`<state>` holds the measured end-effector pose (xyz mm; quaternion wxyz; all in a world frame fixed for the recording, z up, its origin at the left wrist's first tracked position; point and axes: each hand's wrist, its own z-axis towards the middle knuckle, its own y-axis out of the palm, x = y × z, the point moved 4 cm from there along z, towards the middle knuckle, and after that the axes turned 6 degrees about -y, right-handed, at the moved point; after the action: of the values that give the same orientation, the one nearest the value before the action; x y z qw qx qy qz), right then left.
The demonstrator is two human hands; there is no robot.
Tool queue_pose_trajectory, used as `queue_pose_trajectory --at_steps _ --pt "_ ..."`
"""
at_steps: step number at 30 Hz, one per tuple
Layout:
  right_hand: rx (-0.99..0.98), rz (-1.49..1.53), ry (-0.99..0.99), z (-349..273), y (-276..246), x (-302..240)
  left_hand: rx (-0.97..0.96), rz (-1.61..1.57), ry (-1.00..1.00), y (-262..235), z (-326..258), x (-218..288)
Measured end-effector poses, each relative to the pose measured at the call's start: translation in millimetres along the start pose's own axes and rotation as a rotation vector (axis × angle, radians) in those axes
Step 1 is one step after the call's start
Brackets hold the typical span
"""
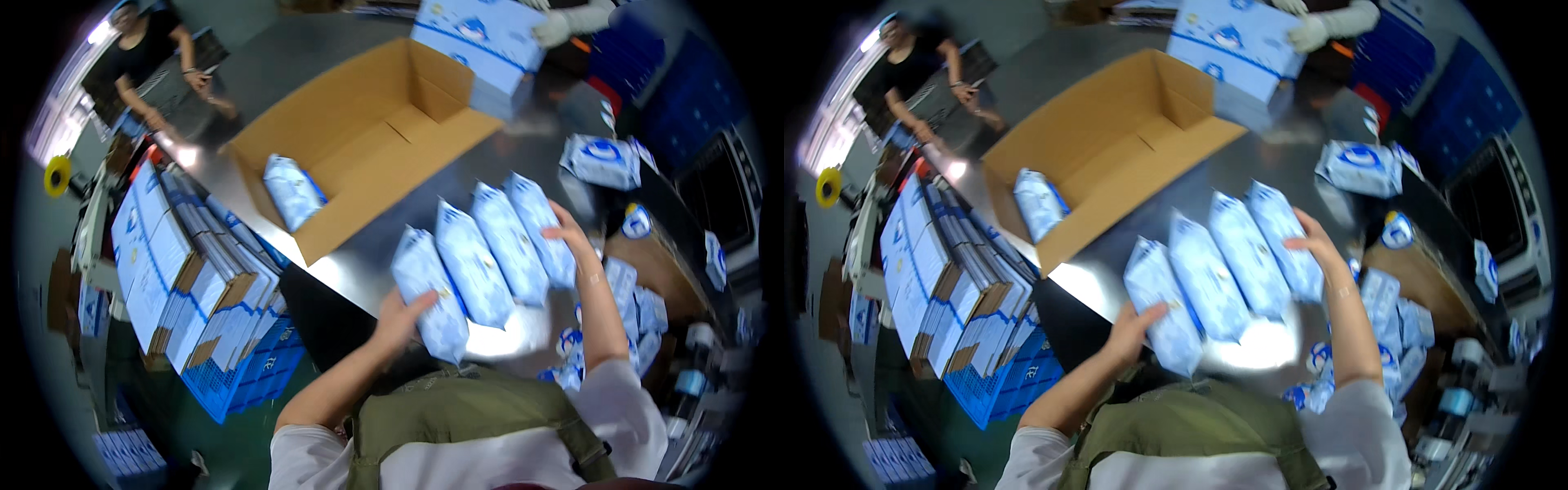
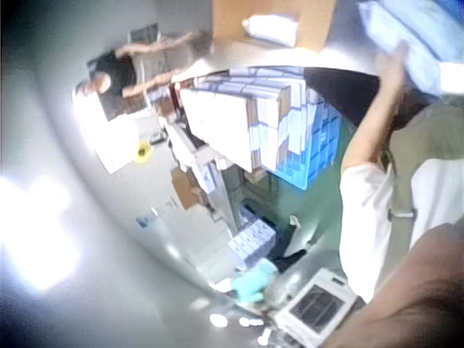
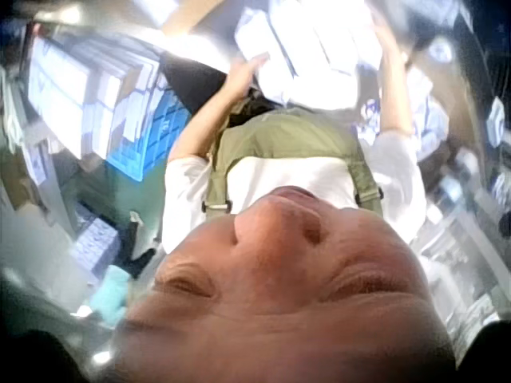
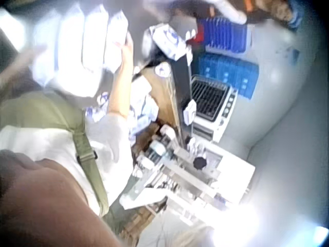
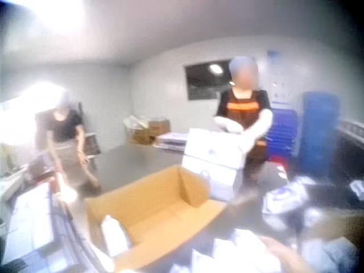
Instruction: The person places packages of wet wipes into cardboard boxes on a metal table and moves filled boxes aside to a stack.
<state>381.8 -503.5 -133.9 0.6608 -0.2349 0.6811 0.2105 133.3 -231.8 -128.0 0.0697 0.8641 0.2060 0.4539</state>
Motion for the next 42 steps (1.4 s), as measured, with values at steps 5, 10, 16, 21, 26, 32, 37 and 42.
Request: queue_pose_trajectory --at_steps 5,10,16,21,26,32,37,42 --pt "0.256 0.095 -0.491 -38.1 -30.0 -59.5 0.140 0.310 0.699 19.2 -24.0 40.7" --pt "0.236 0.324 -0.826 1.8 -52.4 -176.6 0.231 0.100 1.487 15.2 -49.5 177.3" --pt "0.334 -0.292 -0.941 172.7 50.5 -216.4 0.641 0.095 1.292 -68.9 4.1 246.6" --pt "-0.084 -1.203 -0.434 264.1 114.6 -82.9 0.921 1.262 0.324 -95.6 67.7 190.9" --pt "-0.013 -1.243 -0.510 180.1 151.8 -88.9 0.748 1.676 0.662 -66.5 12.3 141.0" --pt "-0.225 -0.776 -0.540 -36.5 137.1 -114.6 0.106 1.516 0.463 -120.0 -35.4 160.1" --pt "0.397 -0.579 -0.625 -134.8 75.9 9.2 0.577 1.567 1.060 -107.6 -33.4 216.4" --pt "0.386 -0.078 -0.400 -95.8 137.8 106.3 0.735 1.326 1.332 -157.3 -61.8 199.8"
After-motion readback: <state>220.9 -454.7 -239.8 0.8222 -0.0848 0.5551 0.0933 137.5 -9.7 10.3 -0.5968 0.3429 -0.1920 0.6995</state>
